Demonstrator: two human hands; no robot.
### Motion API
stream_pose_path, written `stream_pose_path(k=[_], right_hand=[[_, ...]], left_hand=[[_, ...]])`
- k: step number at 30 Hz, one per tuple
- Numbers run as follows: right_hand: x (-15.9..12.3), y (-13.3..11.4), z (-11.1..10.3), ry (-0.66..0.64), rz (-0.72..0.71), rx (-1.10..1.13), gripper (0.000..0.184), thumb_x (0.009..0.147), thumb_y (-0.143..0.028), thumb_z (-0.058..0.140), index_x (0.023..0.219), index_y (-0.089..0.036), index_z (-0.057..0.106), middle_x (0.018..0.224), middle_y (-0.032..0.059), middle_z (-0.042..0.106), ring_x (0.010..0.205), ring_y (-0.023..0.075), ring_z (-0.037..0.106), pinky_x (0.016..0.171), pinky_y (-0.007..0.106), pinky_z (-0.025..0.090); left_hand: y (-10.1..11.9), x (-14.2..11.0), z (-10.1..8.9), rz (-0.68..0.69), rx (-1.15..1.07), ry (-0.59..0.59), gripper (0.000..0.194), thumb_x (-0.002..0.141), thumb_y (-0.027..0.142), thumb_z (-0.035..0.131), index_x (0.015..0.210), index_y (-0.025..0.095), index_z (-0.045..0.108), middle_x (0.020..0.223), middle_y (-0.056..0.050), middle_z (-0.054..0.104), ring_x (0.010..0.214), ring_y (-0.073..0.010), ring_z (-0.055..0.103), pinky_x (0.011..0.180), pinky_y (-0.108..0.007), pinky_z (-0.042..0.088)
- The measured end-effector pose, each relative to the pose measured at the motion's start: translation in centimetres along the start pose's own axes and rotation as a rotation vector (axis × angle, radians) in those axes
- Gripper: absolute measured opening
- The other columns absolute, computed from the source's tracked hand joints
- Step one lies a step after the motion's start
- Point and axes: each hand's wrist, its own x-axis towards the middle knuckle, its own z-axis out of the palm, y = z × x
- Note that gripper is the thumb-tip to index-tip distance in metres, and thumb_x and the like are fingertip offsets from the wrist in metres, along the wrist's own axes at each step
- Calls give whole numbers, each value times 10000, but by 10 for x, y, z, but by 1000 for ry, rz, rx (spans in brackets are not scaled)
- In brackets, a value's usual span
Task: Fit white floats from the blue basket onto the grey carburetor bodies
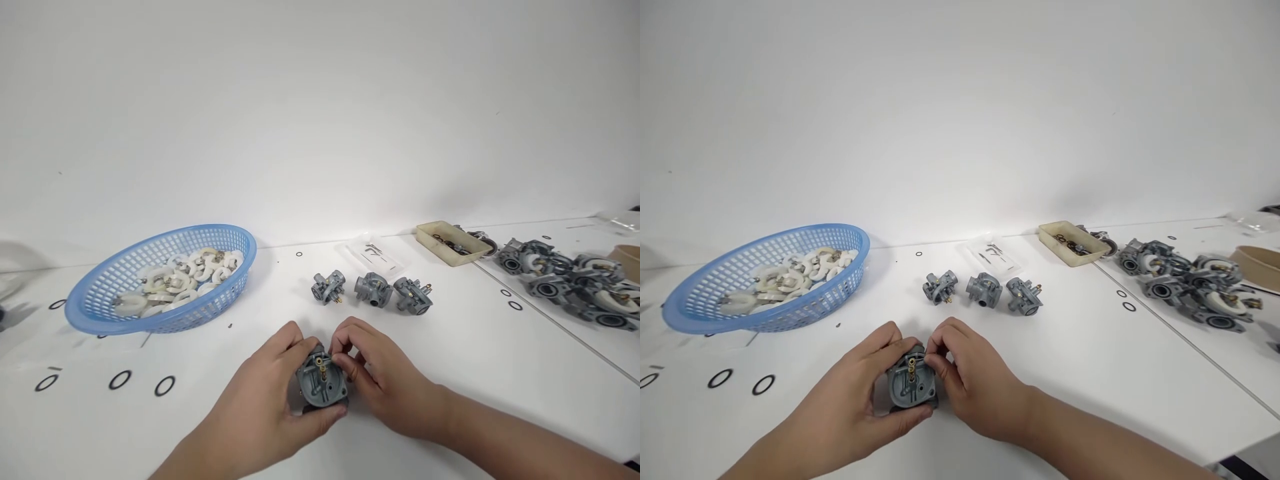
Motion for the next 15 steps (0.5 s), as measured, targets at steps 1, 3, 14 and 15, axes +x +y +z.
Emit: stream_pose_path(k=[1, 3, 14, 15], right_hand=[[1, 0, -2, -7, 13, -14, 121, 1131, -186, 526, 1034, -237, 578, 1057, 25, 631, 885, 189, 567, 763, 334, 452], [2, 2, -6, -16, 43, -27, 124, 1128, -197, 545, 1020, -235, 593, 1028, 21, 650, 885, 192, 585, 768, 337, 460], [3, 6, -12, -46, 197, 86, 133, 1138, -242, 570, 1029, -237, 646, 991, 3, 689, 729, 141, 636, 699, 301, 537], [3, 7, -12, -46, 202, 96, 132, 1139, -243, 571, 1030, -237, 645, 988, 2, 689, 724, 138, 640, 698, 299, 541]], left_hand=[[-1, 0, 3, -4, -71, 2, 425, 899, 581, 842, 1219, 314, 756, 1185, -48, 614, 874, -229, 703, 720, -362, 607], [-4, 1, 8, 0, -202, 28, 432, 875, 511, 890, 1253, 334, 775, 1292, -51, 590, 891, -199, 708, 752, -338, 656], [-20, 10, 18, 119, -464, 126, 547, 716, 269, 1014, 1216, 379, 822, 1254, 2, 792, 1043, -224, 782, 811, -282, 677], [-20, 9, 18, 117, -450, 137, 551, 712, 269, 1016, 1213, 381, 817, 1252, 3, 795, 1039, -226, 783, 796, -279, 669]])
